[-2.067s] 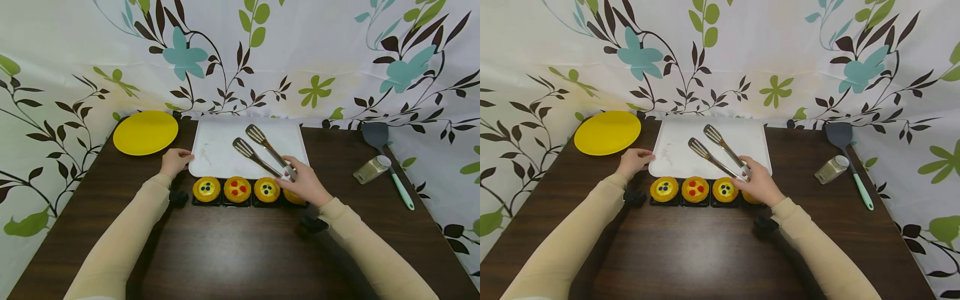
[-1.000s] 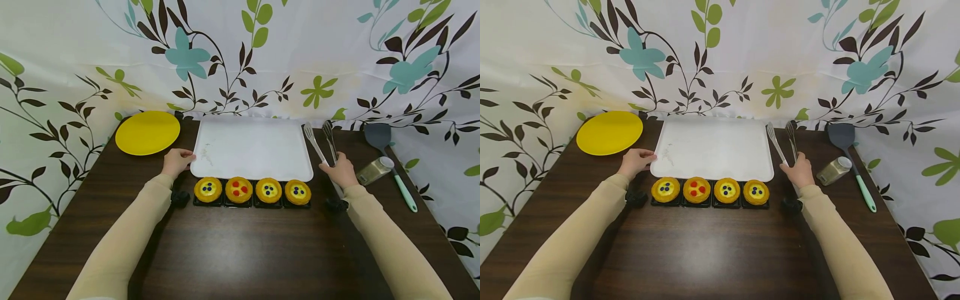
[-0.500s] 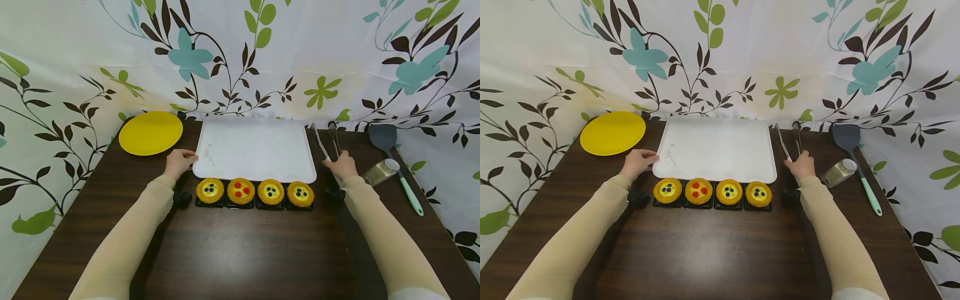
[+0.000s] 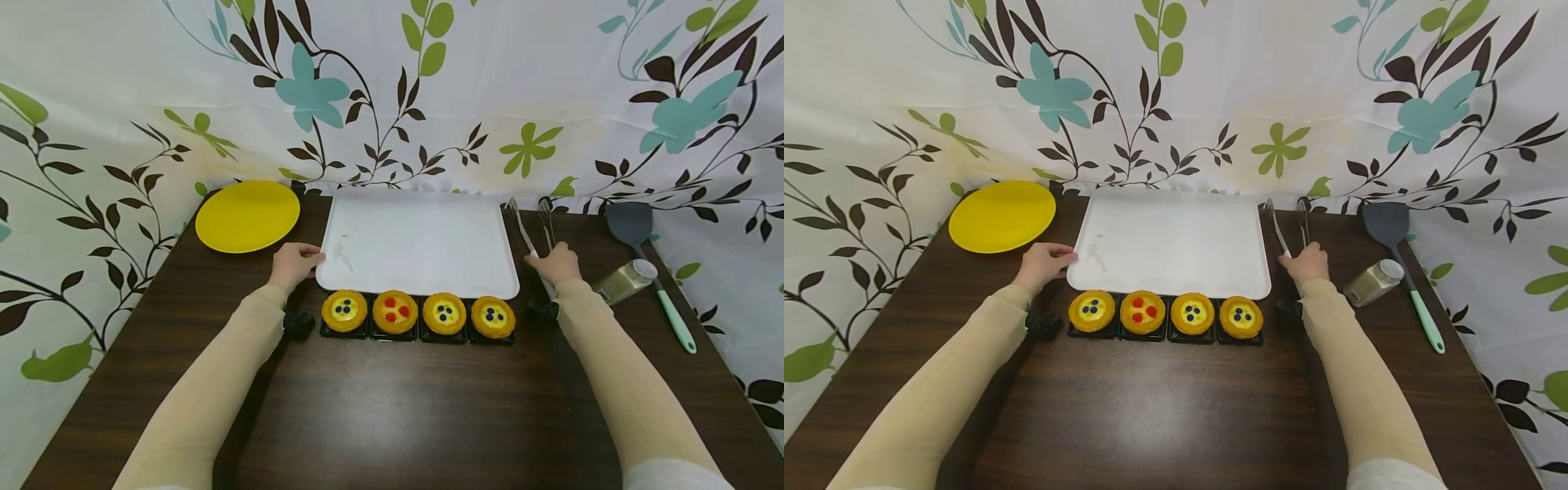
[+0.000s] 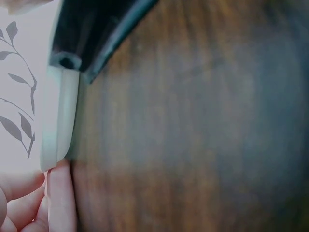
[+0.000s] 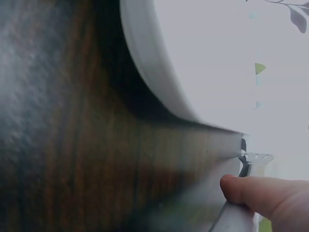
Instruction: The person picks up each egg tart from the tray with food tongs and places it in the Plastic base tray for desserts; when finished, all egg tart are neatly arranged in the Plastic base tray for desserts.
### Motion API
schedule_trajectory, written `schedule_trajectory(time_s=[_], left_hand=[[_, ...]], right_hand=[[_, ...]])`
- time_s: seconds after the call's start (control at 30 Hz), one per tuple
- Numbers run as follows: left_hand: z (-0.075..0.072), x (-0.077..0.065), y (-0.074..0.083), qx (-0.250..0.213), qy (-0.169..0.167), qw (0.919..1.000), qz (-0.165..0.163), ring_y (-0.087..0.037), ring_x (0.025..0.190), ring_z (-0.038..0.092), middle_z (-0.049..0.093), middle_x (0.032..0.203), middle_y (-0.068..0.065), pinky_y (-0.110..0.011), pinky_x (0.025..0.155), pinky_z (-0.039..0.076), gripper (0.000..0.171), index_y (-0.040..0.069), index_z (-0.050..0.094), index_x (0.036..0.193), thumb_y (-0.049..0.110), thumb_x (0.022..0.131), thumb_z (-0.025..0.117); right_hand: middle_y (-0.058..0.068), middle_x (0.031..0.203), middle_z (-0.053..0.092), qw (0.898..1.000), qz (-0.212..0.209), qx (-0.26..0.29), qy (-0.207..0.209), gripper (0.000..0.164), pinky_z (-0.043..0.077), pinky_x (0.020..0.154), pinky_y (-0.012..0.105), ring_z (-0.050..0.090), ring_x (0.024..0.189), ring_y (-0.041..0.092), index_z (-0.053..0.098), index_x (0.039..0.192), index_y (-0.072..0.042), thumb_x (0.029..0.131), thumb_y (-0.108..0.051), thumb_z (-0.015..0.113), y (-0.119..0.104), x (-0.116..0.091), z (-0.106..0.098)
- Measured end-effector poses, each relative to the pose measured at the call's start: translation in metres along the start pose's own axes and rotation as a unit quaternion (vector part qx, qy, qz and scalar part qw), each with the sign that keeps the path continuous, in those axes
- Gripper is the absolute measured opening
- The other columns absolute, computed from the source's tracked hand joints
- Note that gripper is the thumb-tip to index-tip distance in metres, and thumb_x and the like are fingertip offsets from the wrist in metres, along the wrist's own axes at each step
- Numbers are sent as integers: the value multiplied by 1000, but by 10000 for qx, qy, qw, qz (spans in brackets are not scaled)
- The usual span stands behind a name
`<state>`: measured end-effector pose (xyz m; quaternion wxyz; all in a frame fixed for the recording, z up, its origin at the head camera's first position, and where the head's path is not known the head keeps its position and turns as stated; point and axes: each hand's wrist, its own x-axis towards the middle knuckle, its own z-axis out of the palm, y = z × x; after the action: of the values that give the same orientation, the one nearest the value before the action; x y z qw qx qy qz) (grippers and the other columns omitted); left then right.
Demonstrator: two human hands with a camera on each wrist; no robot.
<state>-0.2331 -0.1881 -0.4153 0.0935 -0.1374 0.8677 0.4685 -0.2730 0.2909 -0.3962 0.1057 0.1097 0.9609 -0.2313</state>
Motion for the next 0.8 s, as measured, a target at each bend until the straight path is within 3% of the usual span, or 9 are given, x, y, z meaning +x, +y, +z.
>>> schedule_trajectory(time_s=[0.33, 0.8], left_hand=[[0, 0, -2, -88, 1, 9999, 119, -32, 99, 64, 59, 117, -23, -35, 81, 57, 38, -4, 57, 125, 20, 96, 58], [-1, -3, 1, -76, -3, 9999, 144, -31, 99, 64, 59, 118, -23, -36, 84, 56, 38, -4, 58, 125, 20, 96, 58]], right_hand=[[47, 122, 37, 9987, -44, -474, 165, 80, 43, 95, 60, 43, 113, 56, 25, 129, 29, 91, -34, 55, -9, 0, -3], [46, 120, 41, 9978, 122, -543, 347, 78, 40, 96, 62, 43, 112, 57, 30, 128, 27, 90, -35, 57, -3, 6, 2]])
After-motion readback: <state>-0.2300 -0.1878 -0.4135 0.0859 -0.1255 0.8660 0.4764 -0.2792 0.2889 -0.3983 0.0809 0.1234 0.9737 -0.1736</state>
